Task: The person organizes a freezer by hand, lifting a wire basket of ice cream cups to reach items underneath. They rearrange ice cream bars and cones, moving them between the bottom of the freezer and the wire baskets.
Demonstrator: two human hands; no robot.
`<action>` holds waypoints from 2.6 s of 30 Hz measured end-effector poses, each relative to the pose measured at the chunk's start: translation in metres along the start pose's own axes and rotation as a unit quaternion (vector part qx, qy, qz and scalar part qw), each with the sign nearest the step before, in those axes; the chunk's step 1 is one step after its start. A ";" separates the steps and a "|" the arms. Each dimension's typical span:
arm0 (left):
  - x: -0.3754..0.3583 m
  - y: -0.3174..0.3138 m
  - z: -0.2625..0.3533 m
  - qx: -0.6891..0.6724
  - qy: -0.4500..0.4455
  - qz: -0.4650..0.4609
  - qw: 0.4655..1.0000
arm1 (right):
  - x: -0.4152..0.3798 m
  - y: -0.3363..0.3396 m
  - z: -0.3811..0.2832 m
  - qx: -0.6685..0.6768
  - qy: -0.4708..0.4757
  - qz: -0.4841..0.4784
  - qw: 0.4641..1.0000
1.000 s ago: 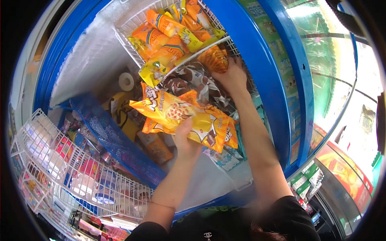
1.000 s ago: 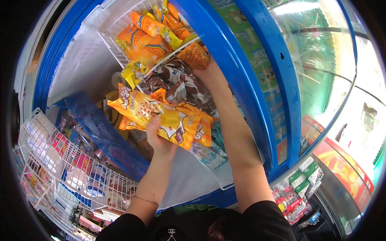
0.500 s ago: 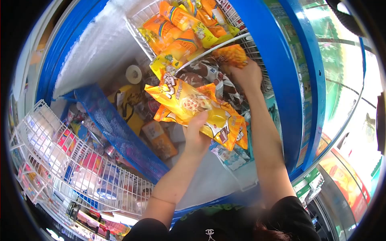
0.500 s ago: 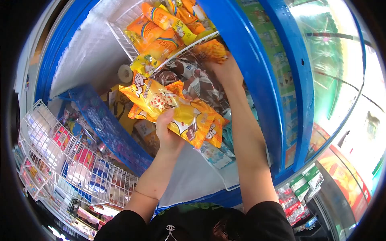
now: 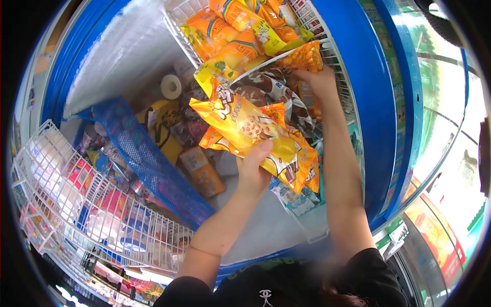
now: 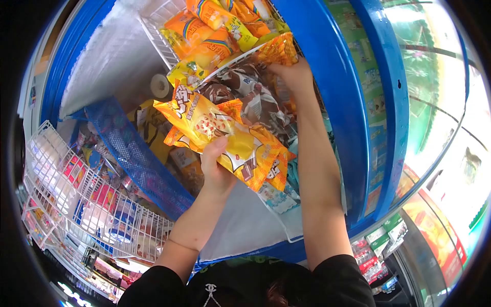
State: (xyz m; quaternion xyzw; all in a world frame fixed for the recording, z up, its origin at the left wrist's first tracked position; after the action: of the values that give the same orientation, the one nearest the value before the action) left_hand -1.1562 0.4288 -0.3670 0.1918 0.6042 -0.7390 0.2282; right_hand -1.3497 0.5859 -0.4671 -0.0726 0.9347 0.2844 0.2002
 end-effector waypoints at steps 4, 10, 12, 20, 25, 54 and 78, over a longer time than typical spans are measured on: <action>0.002 0.006 -0.001 0.004 -0.008 -0.007 1.000 | -0.040 0.025 -0.007 0.017 0.051 0.115 0.992; -0.002 0.002 0.002 0.002 -0.013 0.007 1.000 | -0.088 0.071 -0.044 -0.093 0.055 0.270 0.957; 0.002 -0.001 0.001 0.005 -0.019 0.023 1.000 | -0.081 0.060 -0.041 -0.030 0.057 0.200 0.978; 0.004 -0.003 0.004 0.022 -0.012 0.039 0.999 | -0.004 0.012 -0.028 -0.095 0.105 -0.010 0.990; 0.007 -0.004 0.006 0.084 -0.012 0.045 0.995 | -0.009 0.009 -0.033 -0.086 0.077 0.039 0.993; -0.024 0.009 0.035 0.085 -0.021 -0.066 0.994 | -0.186 0.045 -0.173 -0.168 0.485 0.088 0.854; -0.044 -0.234 -0.054 -0.020 0.242 -0.172 0.955 | -0.143 0.303 -0.143 0.348 -0.097 -0.095 0.928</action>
State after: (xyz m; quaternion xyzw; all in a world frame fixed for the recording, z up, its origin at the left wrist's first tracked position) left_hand -1.2525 0.5250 -0.1642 0.2534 0.6798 -0.6864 -0.0514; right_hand -1.3426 0.7593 -0.1472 -0.0590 0.9397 -0.0733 0.3287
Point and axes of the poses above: each hand's wrist, its own x-axis towards the middle knuckle, its own y-axis out of the back of the hand, z = x × y, the point moved 7 cm from there along x, towards the middle knuckle, and after that the axes turned 13 degrees about -x, right-handed, at the moved point
